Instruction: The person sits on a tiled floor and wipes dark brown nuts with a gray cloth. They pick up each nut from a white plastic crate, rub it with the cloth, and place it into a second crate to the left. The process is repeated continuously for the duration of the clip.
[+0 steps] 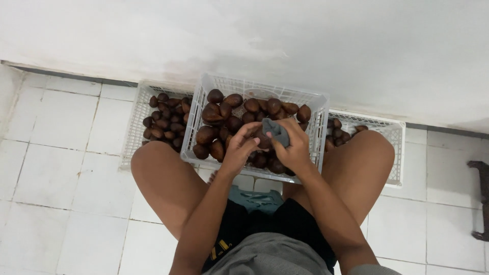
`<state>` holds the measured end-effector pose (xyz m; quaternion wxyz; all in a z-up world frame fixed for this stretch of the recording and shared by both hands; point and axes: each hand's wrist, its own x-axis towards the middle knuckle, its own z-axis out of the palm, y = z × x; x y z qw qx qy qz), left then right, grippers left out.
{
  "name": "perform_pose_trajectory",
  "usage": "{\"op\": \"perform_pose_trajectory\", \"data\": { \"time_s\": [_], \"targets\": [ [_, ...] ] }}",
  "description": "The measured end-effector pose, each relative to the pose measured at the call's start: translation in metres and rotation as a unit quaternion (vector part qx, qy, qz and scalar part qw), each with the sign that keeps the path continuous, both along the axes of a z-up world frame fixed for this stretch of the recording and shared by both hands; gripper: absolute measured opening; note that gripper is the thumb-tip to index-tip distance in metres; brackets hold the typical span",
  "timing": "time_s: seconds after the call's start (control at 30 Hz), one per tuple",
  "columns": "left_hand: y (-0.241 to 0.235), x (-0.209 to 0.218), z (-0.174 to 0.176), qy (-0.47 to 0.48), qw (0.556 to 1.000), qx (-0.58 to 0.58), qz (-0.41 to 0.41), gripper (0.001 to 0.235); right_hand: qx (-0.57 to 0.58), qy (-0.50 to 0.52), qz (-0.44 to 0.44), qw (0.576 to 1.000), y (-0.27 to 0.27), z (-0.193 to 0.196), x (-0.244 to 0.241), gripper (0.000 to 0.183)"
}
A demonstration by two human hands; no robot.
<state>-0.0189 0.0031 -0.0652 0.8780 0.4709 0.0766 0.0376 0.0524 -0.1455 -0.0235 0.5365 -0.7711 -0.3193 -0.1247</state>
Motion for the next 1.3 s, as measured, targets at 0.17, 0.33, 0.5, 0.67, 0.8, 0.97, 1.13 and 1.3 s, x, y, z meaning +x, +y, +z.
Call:
{"op": "perform_pose_trajectory", "data": {
  "time_s": [0.17, 0.33, 0.5, 0.67, 0.8, 0.97, 1.13, 1.3],
  "targets": [
    [0.0, 0.003, -0.003, 0.001, 1.0, -0.012, -0.013, 0.041, 0.029, 0.016, -0.044, 0.998, -0.011, 0.0, 0.012, 0.016],
    [0.0, 0.004, -0.005, -0.003, 0.999, -0.04, 0.0, 0.041, 0.094, 0.068, -0.059, 0.992, -0.027, -0.017, 0.017, 0.026],
    [0.0, 0.005, -0.005, -0.007, 0.999, -0.045, 0.001, 0.041, 0.056, 0.025, 0.03, 0.998, -0.014, 0.016, 0.013, 0.042],
    [0.0, 0.002, -0.005, -0.003, 0.999, 0.039, -0.007, 0.045, -0.001, -0.003, 0.033, 0.999, -0.008, -0.004, 0.003, 0.038],
    [0.001, 0.0, 0.007, 0.006, 0.997, 0.082, -0.01, 0.044, 0.005, 0.022, -0.033, 0.999, -0.01, 0.0, 0.008, 0.031],
    [-0.001, -0.001, 0.025, 0.021, 0.999, 0.038, 0.0, 0.047, 0.054, 0.059, -0.071, 0.994, -0.023, -0.011, 0.016, 0.028],
    [-0.001, 0.0, 0.01, 0.026, 0.999, -0.019, 0.018, 0.048, 0.06, 0.106, -0.061, 0.991, -0.019, -0.005, 0.011, 0.03],
    [0.0, 0.002, 0.014, 0.033, 0.998, 0.05, 0.027, 0.044, 0.061, 0.187, -0.001, 0.98, -0.014, -0.005, 0.006, 0.043]
  ]
}}
